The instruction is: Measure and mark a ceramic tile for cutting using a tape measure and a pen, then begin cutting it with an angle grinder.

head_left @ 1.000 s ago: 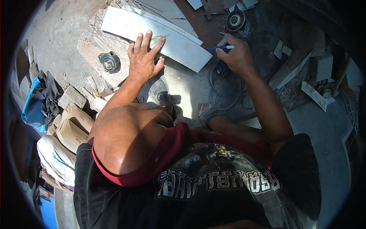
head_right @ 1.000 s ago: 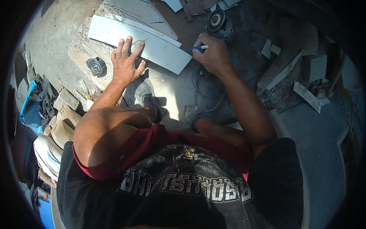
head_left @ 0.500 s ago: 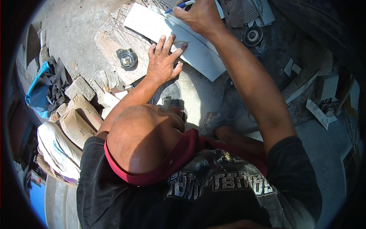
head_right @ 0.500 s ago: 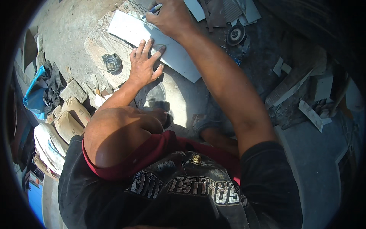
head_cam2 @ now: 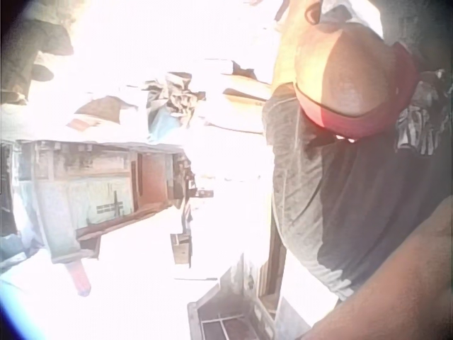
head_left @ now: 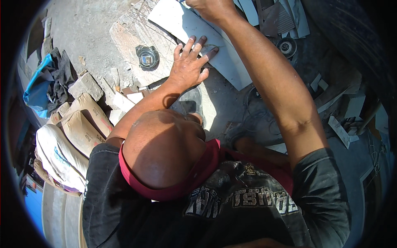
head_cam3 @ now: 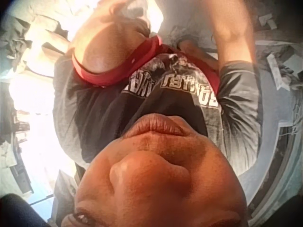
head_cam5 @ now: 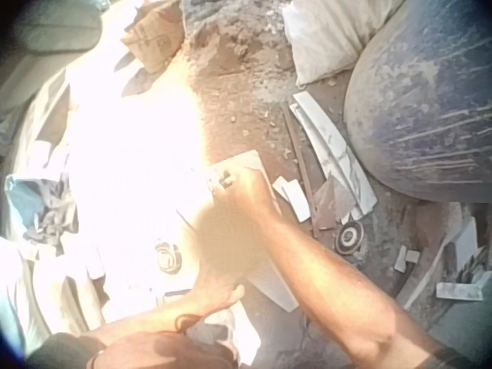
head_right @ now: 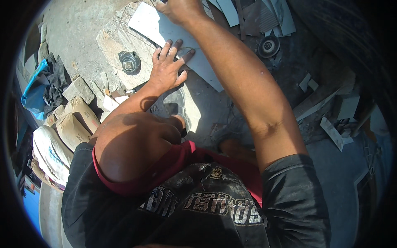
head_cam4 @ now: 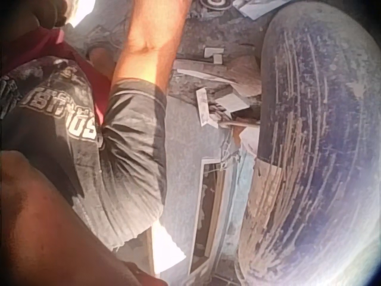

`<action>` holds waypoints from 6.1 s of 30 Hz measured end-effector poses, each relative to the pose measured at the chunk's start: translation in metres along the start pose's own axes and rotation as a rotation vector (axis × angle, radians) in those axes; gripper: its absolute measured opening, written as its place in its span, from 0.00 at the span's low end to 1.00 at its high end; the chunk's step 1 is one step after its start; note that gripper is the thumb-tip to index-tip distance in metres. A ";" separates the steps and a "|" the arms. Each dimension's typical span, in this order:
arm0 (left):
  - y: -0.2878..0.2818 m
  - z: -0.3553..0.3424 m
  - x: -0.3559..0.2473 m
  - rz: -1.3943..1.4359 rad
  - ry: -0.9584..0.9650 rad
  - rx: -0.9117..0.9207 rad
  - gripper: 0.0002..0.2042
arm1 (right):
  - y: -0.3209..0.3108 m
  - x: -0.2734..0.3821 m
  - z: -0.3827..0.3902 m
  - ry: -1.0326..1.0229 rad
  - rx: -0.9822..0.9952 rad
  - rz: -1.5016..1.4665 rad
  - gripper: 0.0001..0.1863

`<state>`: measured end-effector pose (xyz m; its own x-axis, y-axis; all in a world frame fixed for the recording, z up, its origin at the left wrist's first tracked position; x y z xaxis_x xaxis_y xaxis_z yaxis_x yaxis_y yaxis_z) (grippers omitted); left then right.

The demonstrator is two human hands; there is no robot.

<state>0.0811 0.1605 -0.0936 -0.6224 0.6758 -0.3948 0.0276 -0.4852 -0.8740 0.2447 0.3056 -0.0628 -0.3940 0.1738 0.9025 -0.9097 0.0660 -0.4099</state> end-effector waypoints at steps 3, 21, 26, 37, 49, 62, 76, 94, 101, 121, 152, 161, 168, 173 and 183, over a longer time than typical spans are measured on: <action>0.001 0.000 0.001 -0.011 -0.005 0.017 0.32 | -0.018 -0.017 0.025 0.315 0.141 -0.123 0.11; 0.003 -0.001 -0.003 -0.068 0.011 -0.017 0.35 | -0.152 -0.048 0.214 0.207 0.050 0.089 0.06; 0.000 -0.001 -0.003 -0.105 0.012 -0.013 0.34 | -0.079 -0.019 0.109 0.076 -0.010 0.037 0.08; 0.000 -0.001 0.002 -0.008 -0.009 0.030 0.34 | 0.006 -0.011 0.008 -0.009 -0.062 -0.048 0.11; 0.003 0.000 0.002 -0.028 0.026 -0.020 0.34 | -0.046 -0.034 0.094 -0.036 -0.001 0.172 0.08; -0.004 -0.004 -0.006 -0.098 0.027 -0.016 0.34 | -0.187 -0.072 0.289 0.376 0.175 0.085 0.04; -0.072 -0.075 0.109 -0.230 -0.418 -0.446 0.29 | -0.071 -0.119 0.292 1.085 0.103 -0.123 0.20; -0.220 0.036 0.110 0.562 -0.583 -0.585 0.21 | -0.093 0.009 0.327 0.550 0.128 -0.480 0.13; -0.377 0.276 -0.023 0.861 -0.562 -1.370 0.38 | -0.092 0.133 0.290 0.143 0.493 -0.794 0.14; -0.193 0.393 -0.036 1.003 -1.242 -0.818 0.18 | 0.053 0.029 0.341 0.360 0.640 0.018 0.14; 0.098 0.354 -0.016 0.427 -1.661 -0.234 0.59 | -0.029 -0.083 0.401 0.777 0.370 0.214 0.11; 0.108 0.407 0.008 0.296 -1.393 -0.235 0.51 | -0.089 -0.108 0.418 0.759 0.096 0.174 0.12; 0.110 0.412 0.012 0.180 -1.359 -0.205 0.51 | -0.207 -0.144 0.384 0.768 -0.012 0.674 0.12; 0.076 0.388 -0.013 0.072 -1.066 -0.584 0.39 | -0.266 -0.216 0.347 0.889 -0.233 0.431 0.13; -0.112 0.275 -0.038 0.956 -0.629 -0.086 0.22 | -0.263 -0.275 0.282 0.783 -0.219 1.049 0.26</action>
<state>-0.1138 0.0364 0.0971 -0.5984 -0.3572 -0.7171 0.7377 -0.5948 -0.3193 0.5554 -0.0369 -0.1654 -0.6458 0.7511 -0.1371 -0.1536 -0.3036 -0.9403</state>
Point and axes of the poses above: each hand's wrist, its own z-axis away from the middle knuckle, its own y-axis out of the palm, x = y × z, the point moved 4 cm from there along -z, towards the middle knuckle, and after that the axes turned 4 degrees about x, right-handed, at the moved point
